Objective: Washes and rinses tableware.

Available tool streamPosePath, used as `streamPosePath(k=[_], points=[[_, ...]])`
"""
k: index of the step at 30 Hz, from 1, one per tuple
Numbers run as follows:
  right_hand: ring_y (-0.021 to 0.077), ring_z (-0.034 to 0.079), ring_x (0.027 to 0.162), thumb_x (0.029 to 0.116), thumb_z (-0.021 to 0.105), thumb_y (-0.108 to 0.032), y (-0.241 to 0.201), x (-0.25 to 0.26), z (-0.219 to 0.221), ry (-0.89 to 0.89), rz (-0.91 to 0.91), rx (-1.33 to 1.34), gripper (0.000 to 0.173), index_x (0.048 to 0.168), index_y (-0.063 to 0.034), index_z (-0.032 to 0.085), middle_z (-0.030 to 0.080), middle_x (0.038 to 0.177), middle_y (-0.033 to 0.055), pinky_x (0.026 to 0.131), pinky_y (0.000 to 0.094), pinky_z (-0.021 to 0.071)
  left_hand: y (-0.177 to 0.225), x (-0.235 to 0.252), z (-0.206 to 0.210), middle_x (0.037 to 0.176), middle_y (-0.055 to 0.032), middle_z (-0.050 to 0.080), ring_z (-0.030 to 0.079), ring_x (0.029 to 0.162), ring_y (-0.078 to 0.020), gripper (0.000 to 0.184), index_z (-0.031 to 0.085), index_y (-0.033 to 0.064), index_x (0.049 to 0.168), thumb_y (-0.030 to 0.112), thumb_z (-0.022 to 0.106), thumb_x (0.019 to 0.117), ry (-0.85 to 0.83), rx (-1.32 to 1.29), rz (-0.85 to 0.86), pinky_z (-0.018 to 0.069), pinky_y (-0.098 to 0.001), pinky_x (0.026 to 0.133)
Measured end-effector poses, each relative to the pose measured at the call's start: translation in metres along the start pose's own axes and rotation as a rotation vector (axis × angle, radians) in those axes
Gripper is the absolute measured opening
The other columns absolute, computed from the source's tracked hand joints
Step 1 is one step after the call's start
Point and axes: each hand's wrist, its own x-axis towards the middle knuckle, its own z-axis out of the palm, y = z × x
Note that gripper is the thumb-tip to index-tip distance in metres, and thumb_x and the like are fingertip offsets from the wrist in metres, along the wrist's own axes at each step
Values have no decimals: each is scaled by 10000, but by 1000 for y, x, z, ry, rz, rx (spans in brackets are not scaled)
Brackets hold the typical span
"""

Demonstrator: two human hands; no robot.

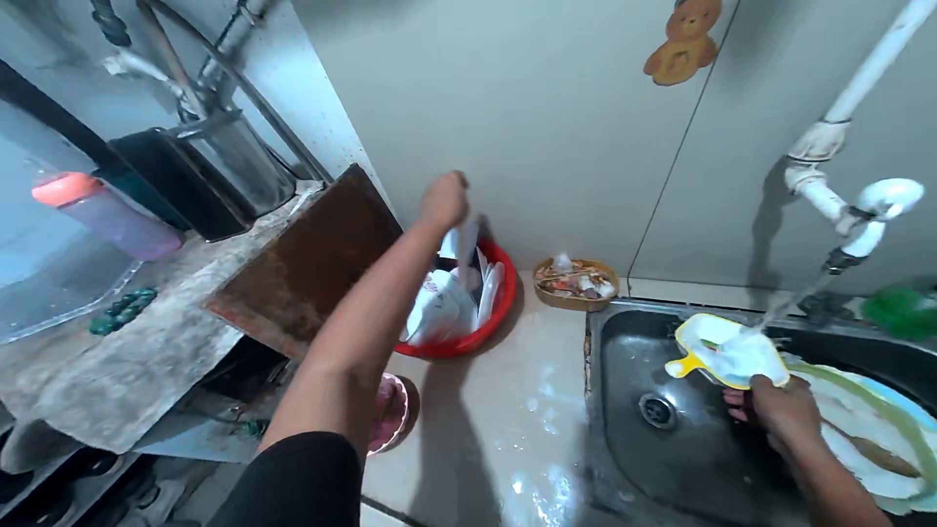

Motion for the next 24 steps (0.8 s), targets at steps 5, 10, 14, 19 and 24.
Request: streamPosePath(k=[5,10,14,19,24], points=[[255,678,710,1093,406,-242,-13,2,13,-2,35,32,483,1527,-62,291,648,1003,201,622,454,574,-101,-1,9,1233,-324,639,609,1198,-481,289,699,-48,1160,147,604,969,-62,-34,-391,470,-694,981],[210,658,675,1094,412,-233,-19,-1,21,13,40,82,447,1493,-53,323,633,905,144,607,420,571,-111,-5,48,1219,-314,641,622,1184,-447,319,684,-97,1051,206,647,956,-98,-102,-581,491,-647,970],[214,671,678,1090,419,-225,-20,0,16,57,38,85,478,1523,-68,292,645,933,161,609,418,582,-108,1,64,1231,-306,645,610,1205,-455,423,693,-78,1066,325,584,1001,-205,-11,-523,466,-687,965],[274,684,723,1102,401,-242,-31,-2,6,83,9,6,482,1530,-43,300,653,987,214,666,473,586,-85,0,58,1368,-370,545,496,1312,-554,588,631,-56,1293,457,456,1064,-66,64,-371,394,-758,1012],[468,700,894,1057,494,-245,-53,-7,-17,150,-148,-309,436,1418,-2,467,681,1009,303,792,671,537,31,-34,71,1431,-262,540,584,1253,-428,461,479,22,1485,247,454,1083,119,-251,176,478,-608,1045]])
